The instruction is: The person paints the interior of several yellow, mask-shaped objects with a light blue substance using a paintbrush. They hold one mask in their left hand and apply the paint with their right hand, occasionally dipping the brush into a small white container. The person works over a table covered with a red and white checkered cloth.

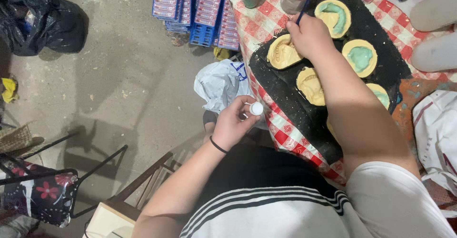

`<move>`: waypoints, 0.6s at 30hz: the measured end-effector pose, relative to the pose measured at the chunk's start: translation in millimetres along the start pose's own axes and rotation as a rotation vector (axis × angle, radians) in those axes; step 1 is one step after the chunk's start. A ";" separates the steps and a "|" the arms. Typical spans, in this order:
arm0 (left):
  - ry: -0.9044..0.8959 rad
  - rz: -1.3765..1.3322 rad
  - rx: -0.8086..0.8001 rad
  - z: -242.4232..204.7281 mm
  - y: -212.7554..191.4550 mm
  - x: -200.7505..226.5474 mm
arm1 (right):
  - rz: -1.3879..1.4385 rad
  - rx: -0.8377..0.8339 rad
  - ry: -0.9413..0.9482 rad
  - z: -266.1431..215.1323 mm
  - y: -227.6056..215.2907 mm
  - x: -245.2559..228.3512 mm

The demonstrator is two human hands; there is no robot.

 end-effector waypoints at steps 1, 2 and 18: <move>0.000 0.001 -0.003 -0.2 0.8 -2.4 | 0.001 0.001 0.003 -6.4 -5.9 -5.6; 0.028 -0.008 0.000 -0.7 1.1 -1.9 | 0.066 -0.013 0.106 -14.2 -9.7 -1.3; 0.001 0.051 -0.028 -0.4 6.5 7.3 | -0.070 0.231 0.007 -59.0 -31.6 31.3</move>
Point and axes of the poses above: each hand's wrist, its own z-axis towards the middle knuckle, its own y-axis out of the palm, x = y × z, the point moved 10 cm from there along z, towards the middle knuckle, and after that the axes turned 4 degrees about -y, right-handed, at the moved point
